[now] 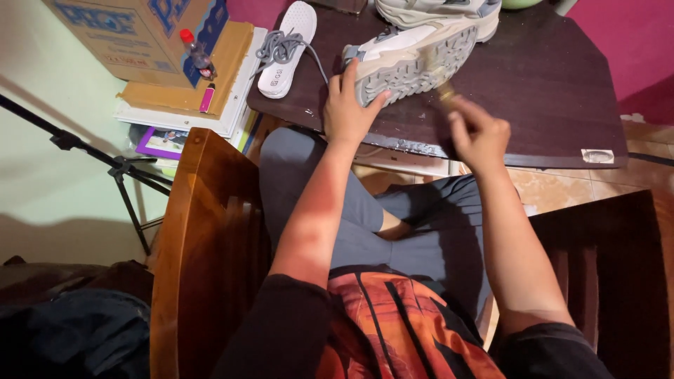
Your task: The person scrubs a white and grey sneaker with a toothbrush, focusing on the upper fabric and the sole. They hold the shoe in their left hand and use the brush in their right hand to clean various parts of the shoe while sitting on a chair.
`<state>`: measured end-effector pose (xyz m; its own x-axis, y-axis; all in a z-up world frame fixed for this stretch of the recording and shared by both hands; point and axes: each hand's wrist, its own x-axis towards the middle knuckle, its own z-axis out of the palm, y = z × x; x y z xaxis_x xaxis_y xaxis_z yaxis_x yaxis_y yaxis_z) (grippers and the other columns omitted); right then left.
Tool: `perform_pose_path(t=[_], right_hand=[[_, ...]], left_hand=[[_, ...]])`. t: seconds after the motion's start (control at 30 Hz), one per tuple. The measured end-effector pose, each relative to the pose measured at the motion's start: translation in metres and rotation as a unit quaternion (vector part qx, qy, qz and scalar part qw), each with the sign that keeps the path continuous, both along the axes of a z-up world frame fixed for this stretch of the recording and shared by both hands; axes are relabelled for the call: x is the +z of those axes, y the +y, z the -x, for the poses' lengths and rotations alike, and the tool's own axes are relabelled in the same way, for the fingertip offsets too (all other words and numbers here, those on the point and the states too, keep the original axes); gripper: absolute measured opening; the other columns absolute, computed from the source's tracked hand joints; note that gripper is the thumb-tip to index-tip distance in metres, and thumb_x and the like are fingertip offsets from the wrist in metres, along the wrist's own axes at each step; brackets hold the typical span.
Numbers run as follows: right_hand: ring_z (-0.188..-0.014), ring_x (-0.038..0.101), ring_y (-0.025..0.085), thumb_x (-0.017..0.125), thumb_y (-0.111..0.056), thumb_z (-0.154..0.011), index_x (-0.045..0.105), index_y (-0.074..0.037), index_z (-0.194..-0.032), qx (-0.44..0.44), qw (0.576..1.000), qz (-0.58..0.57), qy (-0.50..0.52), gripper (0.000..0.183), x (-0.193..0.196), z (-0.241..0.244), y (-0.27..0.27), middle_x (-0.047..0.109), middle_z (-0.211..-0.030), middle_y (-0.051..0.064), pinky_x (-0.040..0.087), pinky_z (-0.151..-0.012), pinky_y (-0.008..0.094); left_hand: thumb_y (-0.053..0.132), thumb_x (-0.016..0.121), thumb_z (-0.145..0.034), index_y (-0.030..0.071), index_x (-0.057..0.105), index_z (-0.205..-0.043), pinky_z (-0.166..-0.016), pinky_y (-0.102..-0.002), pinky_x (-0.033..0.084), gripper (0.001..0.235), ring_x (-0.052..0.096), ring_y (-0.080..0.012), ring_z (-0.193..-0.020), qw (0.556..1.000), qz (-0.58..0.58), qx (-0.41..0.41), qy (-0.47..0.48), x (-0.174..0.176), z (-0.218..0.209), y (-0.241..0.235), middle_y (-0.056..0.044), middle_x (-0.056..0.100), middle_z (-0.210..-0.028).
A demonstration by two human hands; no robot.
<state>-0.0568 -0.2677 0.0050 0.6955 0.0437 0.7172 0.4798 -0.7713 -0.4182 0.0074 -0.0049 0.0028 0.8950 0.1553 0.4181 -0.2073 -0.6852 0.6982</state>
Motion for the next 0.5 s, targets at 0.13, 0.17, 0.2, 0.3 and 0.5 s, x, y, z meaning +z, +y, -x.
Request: perform_pose_path(t=[0.13,0.17,0.2,0.3,0.5], right_hand=[[-0.056,0.056,0.008,0.072,-0.019,-0.101,0.078,-0.015,-0.126,0.018,0.999,0.018,0.025,0.026,-0.002,-0.002,-0.006,0.078,-0.115,0.008,0.049,-0.058,0.028],[-0.056,0.051,0.009,0.071,-0.021,-0.101,0.079,-0.015,-0.127,-0.032,0.998,-0.029,0.034,0.028,-0.001,-0.004,-0.005,0.067,-0.089,0.003,0.046,-0.06,0.029],[-0.056,0.046,0.01,0.069,-0.023,-0.1,0.079,-0.015,-0.127,-0.082,0.993,-0.077,0.042,0.03,-0.001,-0.006,-0.004,0.055,-0.062,-0.002,0.044,-0.062,0.03],[-0.065,0.062,0.008,0.07,-0.014,-0.102,0.077,-0.011,-0.126,0.057,0.998,0.006,0.037,0.025,-0.003,-0.002,-0.005,0.076,-0.12,0.01,0.05,-0.062,0.028],[-0.061,0.04,0.003,0.068,-0.011,-0.1,0.072,-0.006,-0.13,0.104,0.977,-0.11,0.151,0.03,0.006,0.008,0.01,0.076,-0.106,0.009,0.034,-0.053,0.022]], left_hand=[[0.065,0.071,-0.088,0.025,0.046,-0.149,-0.073,-0.048,0.058,0.077,0.069,-0.0342,-0.101,0.998,-0.025,-0.006,-0.059,-0.011,-0.002,0.001,-0.007,0.054,-0.122],[0.058,0.069,-0.092,0.028,0.041,-0.153,-0.071,-0.048,0.059,0.074,0.069,-0.0336,-0.098,0.995,-0.041,-0.03,-0.08,-0.012,-0.001,0.002,-0.007,0.052,-0.123],[0.05,0.067,-0.096,0.03,0.036,-0.157,-0.07,-0.047,0.059,0.071,0.07,-0.033,-0.096,0.992,-0.058,-0.055,-0.1,-0.013,-0.001,0.004,-0.007,0.049,-0.124],[0.053,0.066,-0.1,0.036,0.03,-0.159,-0.068,-0.05,0.058,0.071,0.068,-0.0375,-0.092,0.99,-0.087,-0.093,-0.064,-0.012,-0.003,0.006,-0.009,0.048,-0.128],[0.064,0.059,-0.1,0.034,0.031,-0.16,-0.067,-0.048,0.057,0.072,0.068,-0.0362,-0.093,0.989,-0.119,-0.083,-0.04,-0.011,-0.007,0.005,-0.011,0.048,-0.126]])
